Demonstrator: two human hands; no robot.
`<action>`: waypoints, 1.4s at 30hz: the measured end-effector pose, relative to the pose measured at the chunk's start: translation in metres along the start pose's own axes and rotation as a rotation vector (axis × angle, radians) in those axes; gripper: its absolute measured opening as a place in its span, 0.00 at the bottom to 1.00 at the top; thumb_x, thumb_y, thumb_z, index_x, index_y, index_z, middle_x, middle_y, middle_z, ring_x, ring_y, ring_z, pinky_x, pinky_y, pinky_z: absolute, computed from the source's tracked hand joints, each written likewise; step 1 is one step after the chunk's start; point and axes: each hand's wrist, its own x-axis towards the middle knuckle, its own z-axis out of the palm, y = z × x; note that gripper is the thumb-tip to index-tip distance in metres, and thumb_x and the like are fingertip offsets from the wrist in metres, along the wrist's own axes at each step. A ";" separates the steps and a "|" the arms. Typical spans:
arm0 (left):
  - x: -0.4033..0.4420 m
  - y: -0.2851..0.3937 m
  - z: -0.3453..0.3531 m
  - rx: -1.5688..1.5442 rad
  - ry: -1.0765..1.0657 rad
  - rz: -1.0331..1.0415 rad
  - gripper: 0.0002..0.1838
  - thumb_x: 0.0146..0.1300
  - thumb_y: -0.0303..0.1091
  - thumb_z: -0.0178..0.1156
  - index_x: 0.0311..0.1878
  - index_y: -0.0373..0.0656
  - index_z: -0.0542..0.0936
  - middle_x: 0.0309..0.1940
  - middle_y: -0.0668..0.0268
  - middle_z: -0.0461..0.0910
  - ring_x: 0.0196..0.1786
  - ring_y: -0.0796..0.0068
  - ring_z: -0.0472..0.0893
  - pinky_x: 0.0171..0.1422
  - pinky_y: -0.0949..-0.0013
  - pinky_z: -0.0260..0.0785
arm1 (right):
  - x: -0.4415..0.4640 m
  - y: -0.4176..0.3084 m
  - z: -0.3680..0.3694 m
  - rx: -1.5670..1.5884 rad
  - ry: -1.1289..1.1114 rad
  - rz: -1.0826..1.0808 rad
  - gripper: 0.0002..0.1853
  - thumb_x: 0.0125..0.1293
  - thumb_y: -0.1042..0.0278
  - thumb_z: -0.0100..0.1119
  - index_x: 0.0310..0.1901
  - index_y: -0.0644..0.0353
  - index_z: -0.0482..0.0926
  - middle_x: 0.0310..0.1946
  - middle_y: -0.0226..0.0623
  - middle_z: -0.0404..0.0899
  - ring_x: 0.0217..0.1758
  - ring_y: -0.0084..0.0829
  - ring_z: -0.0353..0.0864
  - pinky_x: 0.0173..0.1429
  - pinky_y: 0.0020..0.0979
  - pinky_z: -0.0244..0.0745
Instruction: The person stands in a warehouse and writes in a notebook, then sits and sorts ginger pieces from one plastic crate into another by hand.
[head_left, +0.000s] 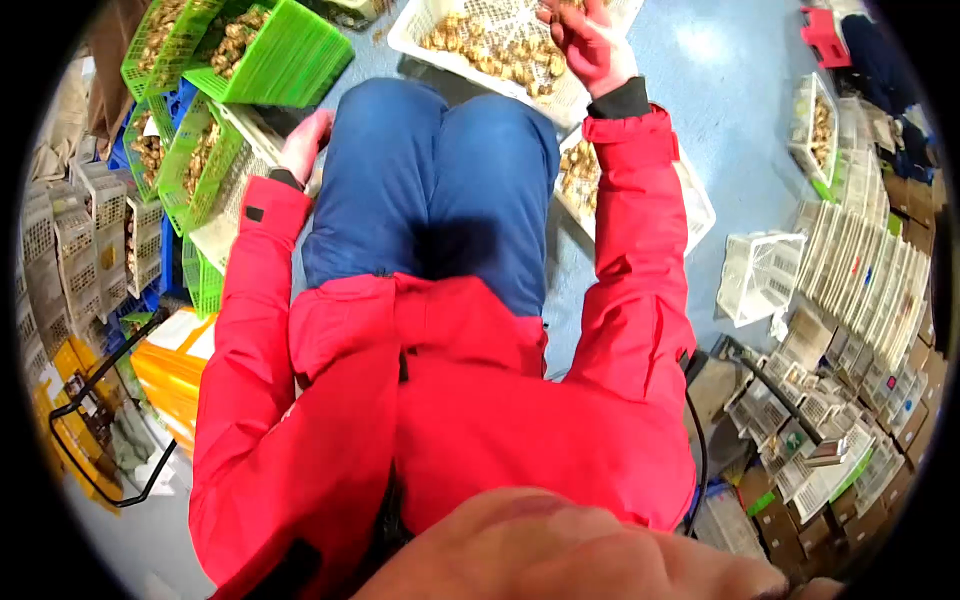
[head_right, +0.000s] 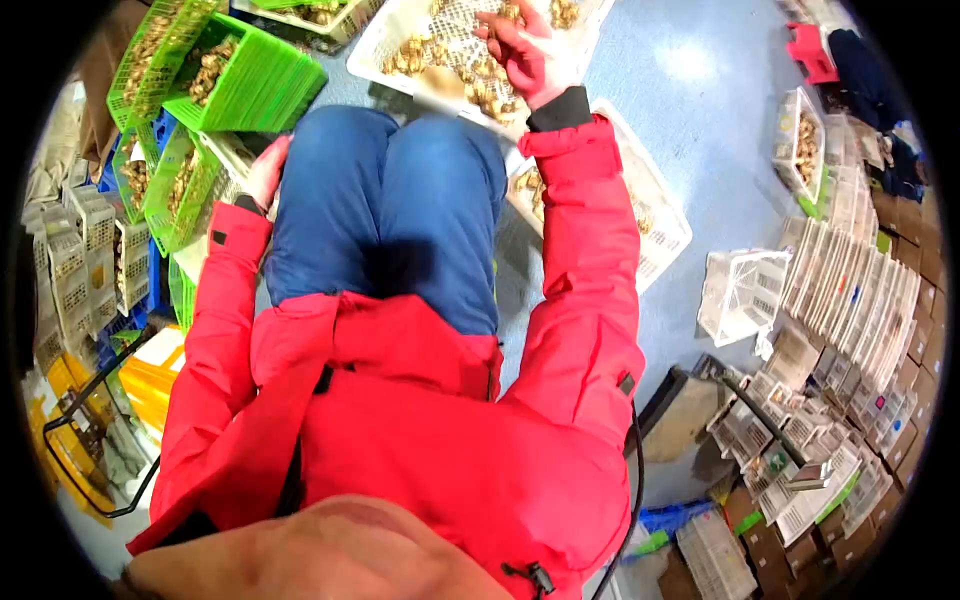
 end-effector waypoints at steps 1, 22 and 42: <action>0.007 0.048 0.008 -0.256 0.022 0.010 0.23 0.68 0.45 0.44 0.54 0.34 0.69 0.47 0.57 0.76 0.49 0.65 0.76 0.57 0.66 0.66 | -0.004 -0.015 0.008 -0.001 -0.027 0.009 0.29 0.61 0.72 0.56 0.64 0.57 0.58 0.44 0.39 0.74 0.38 0.27 0.75 0.36 0.21 0.72; 0.114 0.205 0.102 -0.853 -0.440 0.118 0.21 0.68 0.33 0.47 0.63 0.40 0.64 0.57 0.53 0.69 0.56 0.67 0.73 0.55 0.73 0.71 | 0.099 0.163 -0.049 -1.829 -0.412 0.517 0.24 0.53 0.51 0.61 0.51 0.53 0.74 0.39 0.43 0.81 0.48 0.40 0.78 0.50 0.37 0.71; 0.110 0.207 0.127 -0.874 -0.374 -0.082 0.19 0.62 0.38 0.58 0.53 0.42 0.69 0.48 0.62 0.74 0.49 0.70 0.76 0.55 0.68 0.71 | 0.050 0.074 -0.001 0.223 -0.061 0.298 0.30 0.63 0.76 0.53 0.65 0.59 0.55 0.48 0.46 0.72 0.46 0.33 0.78 0.48 0.25 0.75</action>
